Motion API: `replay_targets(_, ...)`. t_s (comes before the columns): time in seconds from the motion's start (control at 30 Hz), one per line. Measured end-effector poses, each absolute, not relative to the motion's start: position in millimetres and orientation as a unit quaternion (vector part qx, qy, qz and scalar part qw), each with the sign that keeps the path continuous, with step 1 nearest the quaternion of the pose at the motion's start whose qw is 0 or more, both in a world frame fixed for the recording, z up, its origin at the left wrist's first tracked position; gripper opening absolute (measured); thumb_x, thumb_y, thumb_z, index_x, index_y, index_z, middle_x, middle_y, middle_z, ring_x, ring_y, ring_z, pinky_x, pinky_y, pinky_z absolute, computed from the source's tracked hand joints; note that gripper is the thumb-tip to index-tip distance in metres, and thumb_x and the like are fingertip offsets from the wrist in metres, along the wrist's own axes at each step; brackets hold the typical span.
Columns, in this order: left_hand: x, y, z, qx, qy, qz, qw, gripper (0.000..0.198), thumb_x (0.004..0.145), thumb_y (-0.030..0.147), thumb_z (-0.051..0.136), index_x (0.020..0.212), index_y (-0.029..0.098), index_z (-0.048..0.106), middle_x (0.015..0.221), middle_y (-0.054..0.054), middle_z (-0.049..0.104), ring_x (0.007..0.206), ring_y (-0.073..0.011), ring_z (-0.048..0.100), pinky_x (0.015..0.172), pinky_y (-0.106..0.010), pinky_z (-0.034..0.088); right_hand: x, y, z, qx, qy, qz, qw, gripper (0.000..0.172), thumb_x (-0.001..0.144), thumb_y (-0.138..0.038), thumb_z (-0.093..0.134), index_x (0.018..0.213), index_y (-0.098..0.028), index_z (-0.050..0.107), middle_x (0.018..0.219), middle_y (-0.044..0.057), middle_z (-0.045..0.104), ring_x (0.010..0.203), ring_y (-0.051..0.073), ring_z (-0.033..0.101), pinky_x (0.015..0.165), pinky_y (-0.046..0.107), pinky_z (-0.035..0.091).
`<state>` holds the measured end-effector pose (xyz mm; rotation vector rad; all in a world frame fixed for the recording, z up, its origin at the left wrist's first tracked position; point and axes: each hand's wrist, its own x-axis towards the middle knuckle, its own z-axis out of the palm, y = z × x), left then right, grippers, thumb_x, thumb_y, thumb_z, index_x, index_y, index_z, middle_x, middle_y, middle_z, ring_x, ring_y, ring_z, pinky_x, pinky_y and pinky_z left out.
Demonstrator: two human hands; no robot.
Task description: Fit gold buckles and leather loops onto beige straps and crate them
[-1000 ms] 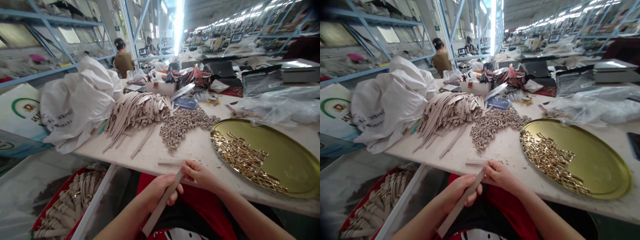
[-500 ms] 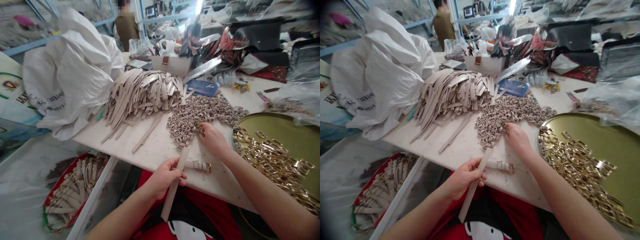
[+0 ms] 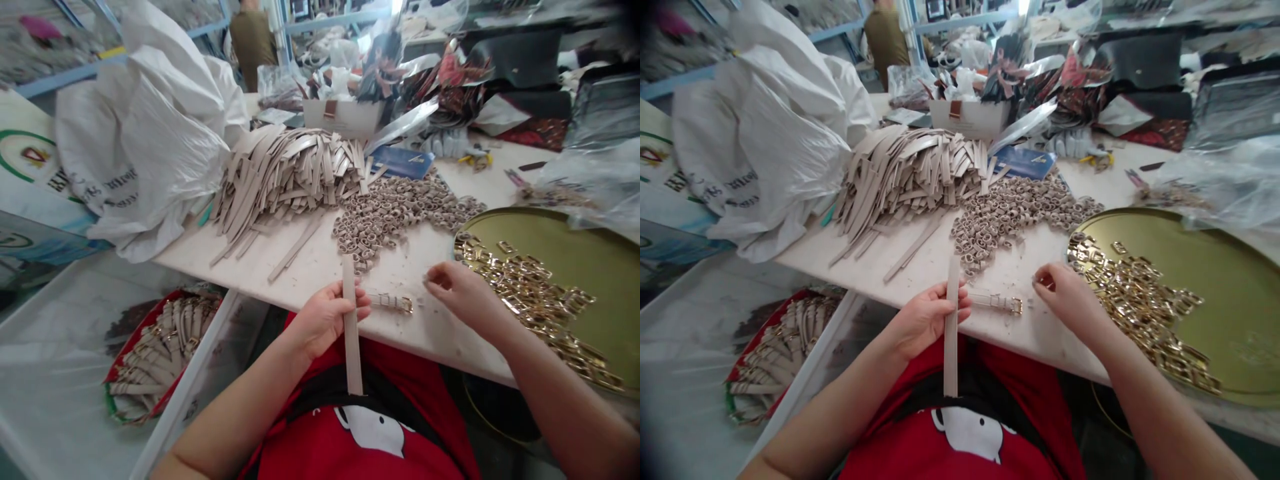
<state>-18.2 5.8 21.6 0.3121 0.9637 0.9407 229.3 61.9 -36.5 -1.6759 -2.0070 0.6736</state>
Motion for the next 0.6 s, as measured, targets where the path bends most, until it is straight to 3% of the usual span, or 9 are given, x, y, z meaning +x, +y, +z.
replay_targets(0.17, -13.1, 8.3, 40.8, 0.114, 0.412, 0.575, 0.698, 0.029, 0.066, -0.005, 0.046, 0.088, 0.014, 0.052, 0.075, 0.000, 0.058, 0.072, -0.0091, 0.061, 0.082, -0.028, 0.049, 192.0, -0.6, -10.7, -0.493, -0.529, 0.609, 0.326, 0.026, 0.067, -0.037, 0.069, 0.062, -0.018, 0.051, 0.090, 0.005, 0.064, 0.080, 0.017, 0.057, 0.071, 0.028, 0.044)
replay_targets(0.27, -6.9, 4.3, 46.9, 0.134, 0.398, 0.647, 0.637, 0.027, 0.067, -0.004, 0.047, 0.086, 0.015, 0.049, 0.076, 0.001, 0.058, 0.075, -0.0089, 0.062, 0.087, -0.030, 0.047, 162.3, -34.7, -5.5, -0.421, -0.370, 0.735, 0.382, 0.029, 0.065, -0.035, 0.073, 0.062, -0.018, 0.049, 0.098, 0.005, 0.065, 0.068, 0.012, 0.057, 0.063, 0.025, 0.046)
replay_targets(0.4, -0.1, -8.9, 45.3, 0.169, 0.399, 0.694, 0.575, 0.026, 0.068, -0.001, 0.049, 0.087, 0.017, 0.048, 0.080, 0.002, 0.058, 0.080, -0.0091, 0.062, 0.092, -0.033, 0.044, 144.6, -52.0, -8.3, -0.381, -0.202, 0.773, 0.465, 0.028, 0.062, -0.030, 0.076, 0.063, -0.018, 0.050, 0.087, 0.002, 0.068, 0.060, 0.008, 0.057, 0.056, 0.020, 0.048)
replay_targets(0.6, 5.4, -24.8, 38.1, 0.215, 0.408, 0.726, 0.511, 0.022, 0.072, 0.007, 0.054, 0.089, 0.019, 0.048, 0.089, 0.002, 0.060, 0.091, -0.0106, 0.061, 0.096, -0.035, 0.040, 145.5, -59.8, -16.3, -0.390, -0.108, 0.783, 0.472, 0.028, 0.058, -0.023, 0.079, 0.067, -0.018, 0.053, 0.069, -0.003, 0.065, 0.061, 0.009, 0.061, 0.057, 0.018, 0.051)
